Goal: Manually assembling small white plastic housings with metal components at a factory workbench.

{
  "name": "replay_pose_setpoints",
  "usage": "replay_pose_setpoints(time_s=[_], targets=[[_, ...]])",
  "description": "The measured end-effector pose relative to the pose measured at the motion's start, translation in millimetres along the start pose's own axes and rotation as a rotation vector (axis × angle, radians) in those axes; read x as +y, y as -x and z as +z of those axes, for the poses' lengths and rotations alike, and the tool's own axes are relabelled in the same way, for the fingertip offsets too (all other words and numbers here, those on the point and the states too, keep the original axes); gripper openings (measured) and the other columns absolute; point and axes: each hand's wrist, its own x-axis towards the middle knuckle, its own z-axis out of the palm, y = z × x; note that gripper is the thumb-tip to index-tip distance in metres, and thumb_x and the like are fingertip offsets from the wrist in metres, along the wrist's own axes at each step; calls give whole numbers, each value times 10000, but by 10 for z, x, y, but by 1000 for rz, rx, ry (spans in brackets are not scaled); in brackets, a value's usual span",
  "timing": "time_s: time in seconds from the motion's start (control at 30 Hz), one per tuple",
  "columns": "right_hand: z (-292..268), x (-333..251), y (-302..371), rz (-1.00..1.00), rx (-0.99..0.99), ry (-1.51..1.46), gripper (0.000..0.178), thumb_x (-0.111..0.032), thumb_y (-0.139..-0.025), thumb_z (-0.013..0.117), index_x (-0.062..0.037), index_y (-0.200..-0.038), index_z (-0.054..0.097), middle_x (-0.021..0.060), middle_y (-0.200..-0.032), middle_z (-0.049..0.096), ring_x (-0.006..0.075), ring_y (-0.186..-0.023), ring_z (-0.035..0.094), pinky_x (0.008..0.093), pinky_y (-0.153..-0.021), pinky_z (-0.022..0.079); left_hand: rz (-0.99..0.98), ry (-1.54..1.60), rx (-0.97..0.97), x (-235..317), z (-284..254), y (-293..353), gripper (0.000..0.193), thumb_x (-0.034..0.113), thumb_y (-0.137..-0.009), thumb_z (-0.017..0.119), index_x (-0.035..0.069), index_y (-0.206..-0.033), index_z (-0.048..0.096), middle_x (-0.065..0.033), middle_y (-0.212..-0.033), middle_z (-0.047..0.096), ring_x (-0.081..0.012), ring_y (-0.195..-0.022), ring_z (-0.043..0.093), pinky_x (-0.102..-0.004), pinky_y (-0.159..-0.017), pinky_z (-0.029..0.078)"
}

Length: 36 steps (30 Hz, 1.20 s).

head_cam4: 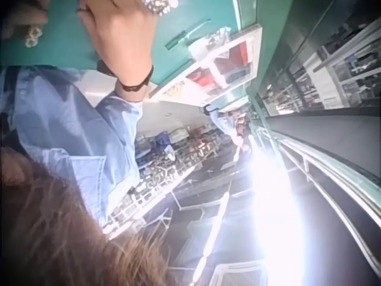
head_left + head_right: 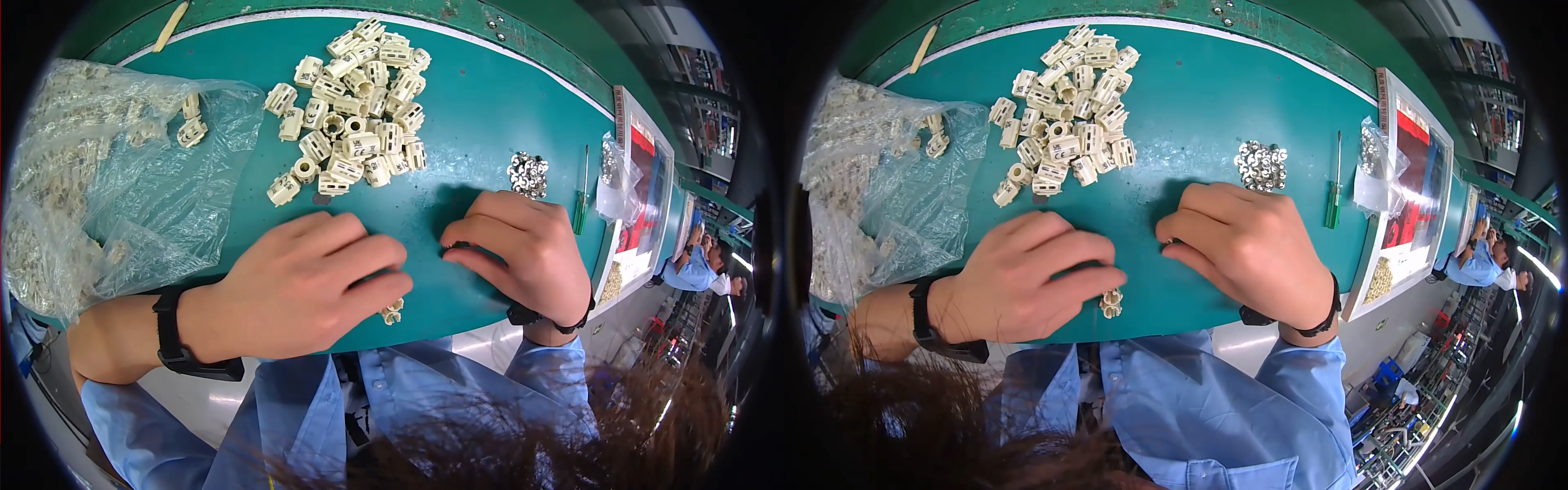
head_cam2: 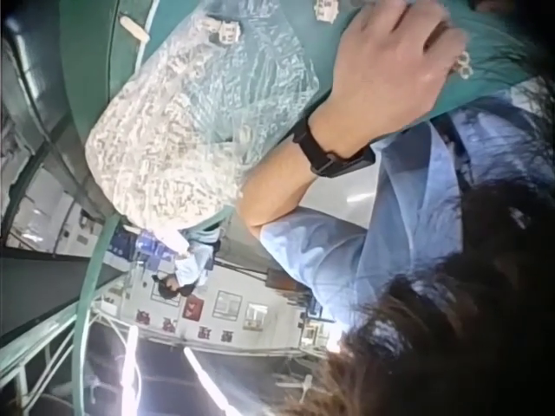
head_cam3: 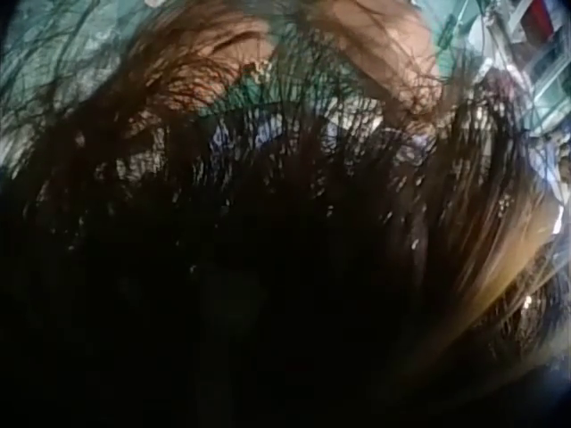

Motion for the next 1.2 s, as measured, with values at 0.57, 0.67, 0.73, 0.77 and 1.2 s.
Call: replay_pose_setpoints(time_s=[0.57,0.67,0.73,0.77,1.2], targets=[[-2,73,-10,1,-9,-47,177,-129,-829,929,-105,-965,818,40,-902,712,265,-801,732,407,-698,584,-156,-482,184,-57,-156,-35,379,151,-833,929,109,-1187,800,-39,-1165,731,-274,-954,671,-387,-758,583],[0,52,-16,-22,-37,-42,178,-125,-837,929,-99,-980,825,44,-913,722,270,-805,736,407,-700,588,-66,-91,135,-50,-104,6,350,111,-841,920,98,-1179,831,-44,-1145,732,-272,-919,695,-366,-737,597],[22,50,-16,-33,-26,-38,179,-126,-839,929,-96,-984,827,47,-917,724,272,-806,737,408,-700,588,-90,-31,140,-33,-28,19,355,100,-840,919,96,-1186,836,-47,-1141,733,-271,-911,703,-359,-739,601],[35,48,-10,-40,-13,-33,180,-126,-841,929,-94,-988,829,49,-920,726,273,-807,738,408,-700,588,-109,32,142,-26,15,18,361,88,-839,917,93,-1192,842,-49,-1136,735,-269,-904,712,-353,-740,606],[70,-25,-35,74,-48,-367,165,-75,-849,956,-74,-986,863,44,-929,750,182,-759,703,336,-639,520,-36,58,113,-65,-5,14,261,45,-876,885,81,-1129,830,-48,-1140,731,-245,-933,725,-349,-788,612]])
